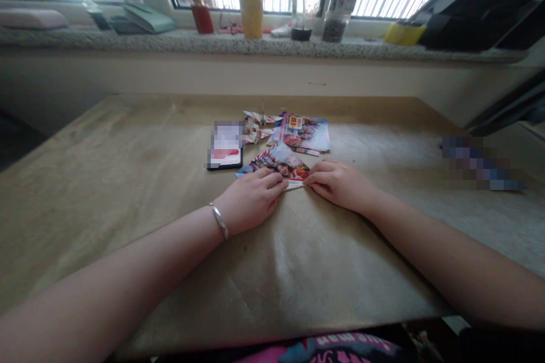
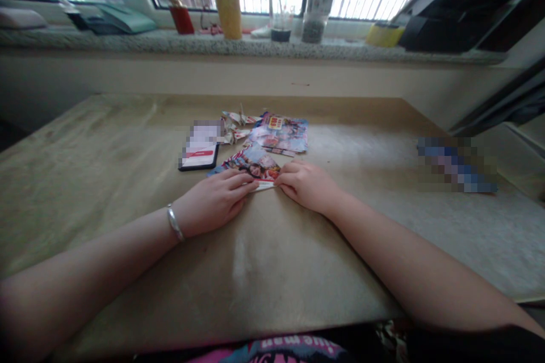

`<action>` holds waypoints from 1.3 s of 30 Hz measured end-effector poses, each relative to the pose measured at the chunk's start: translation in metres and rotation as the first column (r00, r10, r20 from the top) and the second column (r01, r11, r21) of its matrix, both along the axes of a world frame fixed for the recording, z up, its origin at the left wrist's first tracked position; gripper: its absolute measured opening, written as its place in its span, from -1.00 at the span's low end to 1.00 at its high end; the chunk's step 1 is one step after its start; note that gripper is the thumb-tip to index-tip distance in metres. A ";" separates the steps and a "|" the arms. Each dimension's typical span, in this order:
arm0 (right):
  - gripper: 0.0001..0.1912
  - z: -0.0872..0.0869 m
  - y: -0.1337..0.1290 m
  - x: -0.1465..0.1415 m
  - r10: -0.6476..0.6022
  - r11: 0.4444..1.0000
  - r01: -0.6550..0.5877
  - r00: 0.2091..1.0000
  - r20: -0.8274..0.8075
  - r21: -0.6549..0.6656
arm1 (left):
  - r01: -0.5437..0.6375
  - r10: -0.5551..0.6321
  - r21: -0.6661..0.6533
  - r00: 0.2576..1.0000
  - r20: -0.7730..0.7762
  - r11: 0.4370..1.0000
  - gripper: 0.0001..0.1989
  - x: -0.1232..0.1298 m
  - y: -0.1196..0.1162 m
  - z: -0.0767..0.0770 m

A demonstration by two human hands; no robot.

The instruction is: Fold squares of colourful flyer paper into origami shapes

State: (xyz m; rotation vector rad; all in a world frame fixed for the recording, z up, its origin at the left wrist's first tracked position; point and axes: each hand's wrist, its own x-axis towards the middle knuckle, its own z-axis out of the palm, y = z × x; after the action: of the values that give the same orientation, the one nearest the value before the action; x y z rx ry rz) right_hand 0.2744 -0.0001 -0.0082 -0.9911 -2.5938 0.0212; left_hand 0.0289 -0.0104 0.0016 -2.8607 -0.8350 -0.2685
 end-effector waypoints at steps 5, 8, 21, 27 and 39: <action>-0.80 -0.001 0.002 0.002 0.008 1.000 -0.009 1.000 -0.022 -0.027 | 0.004 -0.004 -0.043 1.000 -0.002 0.999 -0.65 0.000 0.000 0.001; -0.82 -0.001 0.003 0.004 -0.001 0.999 -0.001 0.999 -0.048 -0.043 | 0.002 -0.002 -0.058 1.000 -0.008 0.998 -0.63 -0.001 0.000 0.002; -0.75 0.001 0.000 -0.005 0.121 0.989 -0.123 0.992 0.036 0.080 | 0.029 -0.029 -0.054 1.000 0.008 0.998 -0.62 0.000 0.000 0.005; -0.73 0.002 0.000 -0.001 0.155 0.985 -0.157 0.987 0.045 0.066 | 0.037 -0.037 -0.072 0.999 0.011 0.997 -0.59 0.000 0.000 0.005; -0.70 0.005 0.000 -0.004 0.171 0.982 -0.176 0.983 0.069 0.073 | 0.047 -0.048 -0.051 0.999 -0.012 0.998 -0.58 -0.001 0.000 0.006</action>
State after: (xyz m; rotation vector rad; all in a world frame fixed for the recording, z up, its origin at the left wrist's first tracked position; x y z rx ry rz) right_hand 0.2707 -0.0002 -0.0036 -0.7471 -2.7081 -0.0685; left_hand 0.0283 -0.0106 0.0073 -2.9287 -0.7834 -0.2371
